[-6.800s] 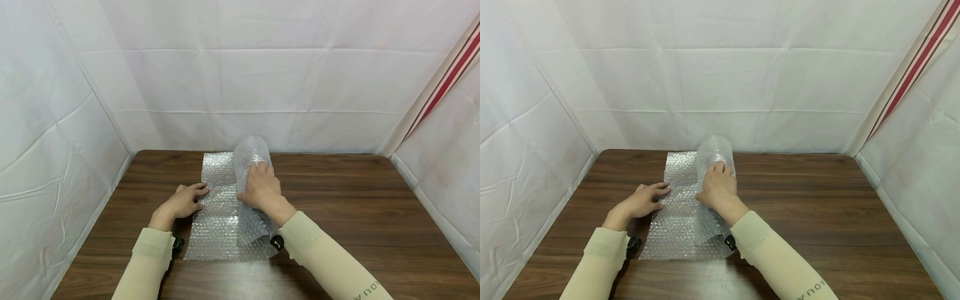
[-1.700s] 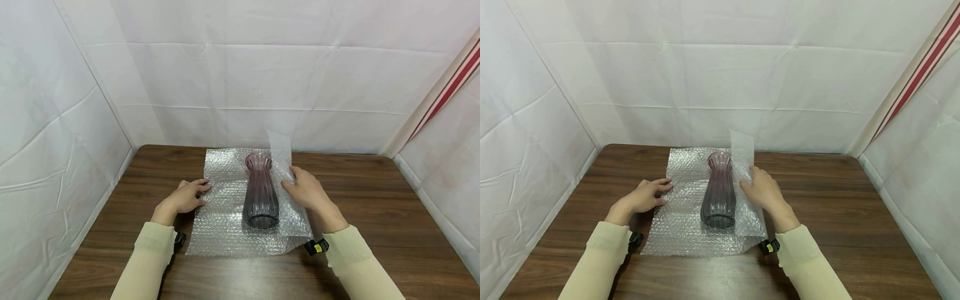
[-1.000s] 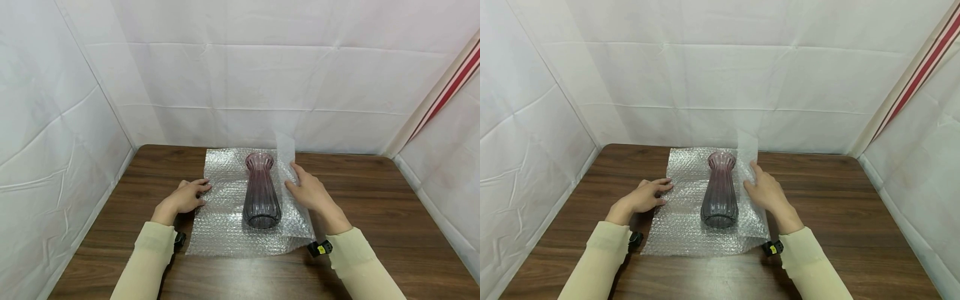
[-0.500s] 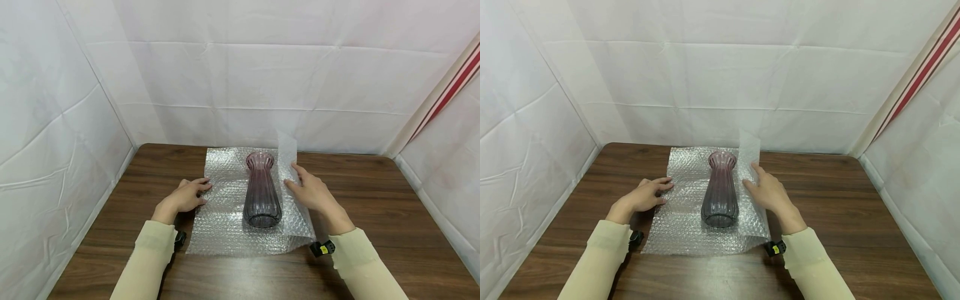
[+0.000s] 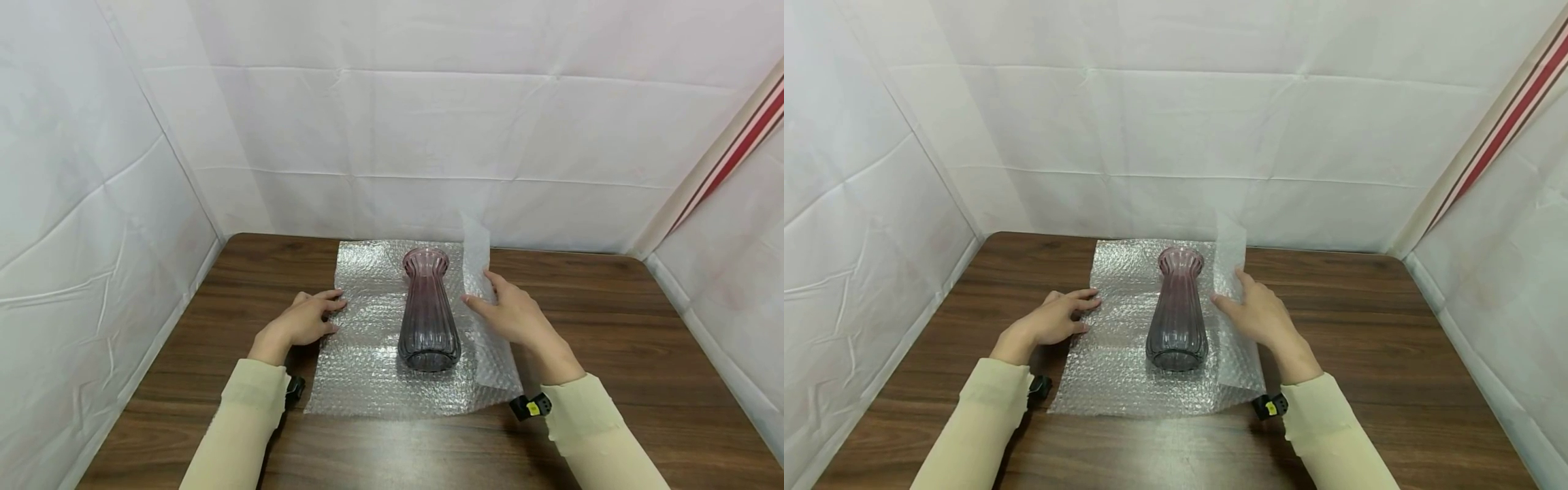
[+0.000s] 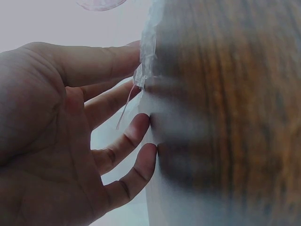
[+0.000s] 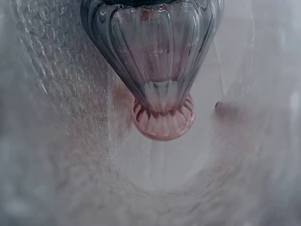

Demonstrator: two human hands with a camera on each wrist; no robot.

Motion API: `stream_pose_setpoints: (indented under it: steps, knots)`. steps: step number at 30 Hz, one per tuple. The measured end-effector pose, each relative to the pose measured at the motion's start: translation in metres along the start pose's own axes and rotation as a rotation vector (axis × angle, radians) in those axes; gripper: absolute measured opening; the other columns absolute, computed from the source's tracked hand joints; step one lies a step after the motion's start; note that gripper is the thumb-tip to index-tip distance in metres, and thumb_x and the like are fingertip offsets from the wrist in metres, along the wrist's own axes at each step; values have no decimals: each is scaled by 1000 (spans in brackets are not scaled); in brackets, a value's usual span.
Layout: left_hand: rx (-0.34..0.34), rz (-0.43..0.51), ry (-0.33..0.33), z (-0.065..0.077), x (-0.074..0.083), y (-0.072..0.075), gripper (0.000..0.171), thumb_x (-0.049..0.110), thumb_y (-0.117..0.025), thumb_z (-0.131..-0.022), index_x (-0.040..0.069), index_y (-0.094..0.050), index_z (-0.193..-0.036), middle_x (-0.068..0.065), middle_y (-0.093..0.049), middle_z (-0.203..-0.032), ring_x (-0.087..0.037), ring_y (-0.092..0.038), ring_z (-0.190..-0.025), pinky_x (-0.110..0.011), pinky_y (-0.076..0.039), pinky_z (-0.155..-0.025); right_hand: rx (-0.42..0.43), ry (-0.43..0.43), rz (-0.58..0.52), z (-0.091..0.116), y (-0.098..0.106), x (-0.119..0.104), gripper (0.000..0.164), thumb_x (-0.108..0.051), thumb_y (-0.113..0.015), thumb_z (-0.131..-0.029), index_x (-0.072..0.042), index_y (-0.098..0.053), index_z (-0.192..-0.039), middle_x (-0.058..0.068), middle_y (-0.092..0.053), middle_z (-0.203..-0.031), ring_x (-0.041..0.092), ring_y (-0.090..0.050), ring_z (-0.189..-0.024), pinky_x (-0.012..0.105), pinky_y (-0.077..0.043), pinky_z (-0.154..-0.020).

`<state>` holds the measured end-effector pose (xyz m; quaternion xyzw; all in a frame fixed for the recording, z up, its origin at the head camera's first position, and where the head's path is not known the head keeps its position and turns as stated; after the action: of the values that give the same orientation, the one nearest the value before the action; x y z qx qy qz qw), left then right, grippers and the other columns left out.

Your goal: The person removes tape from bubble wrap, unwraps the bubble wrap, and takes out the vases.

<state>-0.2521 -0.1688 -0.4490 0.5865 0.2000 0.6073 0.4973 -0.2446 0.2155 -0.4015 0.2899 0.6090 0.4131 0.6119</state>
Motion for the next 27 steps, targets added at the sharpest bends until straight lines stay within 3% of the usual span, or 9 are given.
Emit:
stream_pose_setpoints:
  steps: [11, 19, 27]
  knots:
    - [2, 7, -2, 1, 0, 0, 57, 16, -68, -101, 16, -50, -155, -3, -27, -172, -35, -35, -137, -53, -43, -105, -4, 0, 22, 3, -1, 4, 90, -59, -56, -101, 2, -28, -162, 37, -41, -152, 55, -46, -136, 68, -39, -110]
    - [3, 8, -5, 2, 1, 1, 58, 16, -68, -101, 16, -50, -155, -3, -26, -172, -36, -34, -138, -54, -42, -107, 1, 20, 27, 2, -1, 8, 83, -50, -57, -103, 5, -31, -160, 34, -39, -158, 55, -38, -144, 68, -34, -116]
    - [-2, 6, -1, 1, 1, 1, 58, 16, -68, -101, 16, -49, -155, -3, -26, -173, -36, -34, -138, -54, -42, -106, -18, 13, 31, 2, -3, 11, 78, -46, -54, -105, 4, -31, -160, 32, -41, -158, 53, -40, -144, 68, -36, -114]
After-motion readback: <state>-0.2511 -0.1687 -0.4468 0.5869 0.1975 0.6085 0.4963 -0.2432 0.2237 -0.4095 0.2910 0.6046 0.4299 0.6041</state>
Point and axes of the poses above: each hand's wrist, its own z-axis away from the middle knuckle, its own y-axis out of the back of the hand, x = y × z, the point moved 1 cm from there along -z, towards the middle knuckle
